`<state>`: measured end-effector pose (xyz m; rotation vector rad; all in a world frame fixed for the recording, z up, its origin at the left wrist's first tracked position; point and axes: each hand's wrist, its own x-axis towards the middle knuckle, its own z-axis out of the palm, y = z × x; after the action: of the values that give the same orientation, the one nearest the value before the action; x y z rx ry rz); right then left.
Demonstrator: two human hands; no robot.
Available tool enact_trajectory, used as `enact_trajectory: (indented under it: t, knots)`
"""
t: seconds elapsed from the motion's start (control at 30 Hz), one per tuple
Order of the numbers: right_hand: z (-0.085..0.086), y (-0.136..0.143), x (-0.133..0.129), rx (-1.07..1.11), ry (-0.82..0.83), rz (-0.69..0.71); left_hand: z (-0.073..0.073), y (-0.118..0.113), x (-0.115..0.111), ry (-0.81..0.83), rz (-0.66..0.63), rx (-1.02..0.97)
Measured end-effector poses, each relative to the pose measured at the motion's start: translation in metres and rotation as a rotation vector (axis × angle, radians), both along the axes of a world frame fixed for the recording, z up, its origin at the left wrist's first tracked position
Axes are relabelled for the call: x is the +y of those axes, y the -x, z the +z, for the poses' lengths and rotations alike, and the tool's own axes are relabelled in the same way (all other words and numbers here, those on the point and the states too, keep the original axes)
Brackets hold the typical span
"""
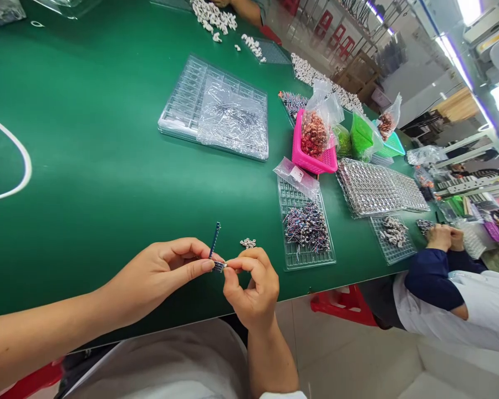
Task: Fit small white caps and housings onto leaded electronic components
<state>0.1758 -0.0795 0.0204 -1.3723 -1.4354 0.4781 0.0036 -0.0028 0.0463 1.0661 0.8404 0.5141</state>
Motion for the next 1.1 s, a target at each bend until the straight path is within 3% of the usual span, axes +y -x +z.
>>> enact_trajectory:
  t: [0.63,1.1]
  knots:
    - [0.001,-0.002,0.0,0.041,0.047,0.021,-0.002,0.001,0.0,-0.038,-0.03,0.037]
    - [0.005,-0.014,0.006,0.242,0.297,0.21,-0.002,0.001,0.003,-0.03,-0.098,0.076]
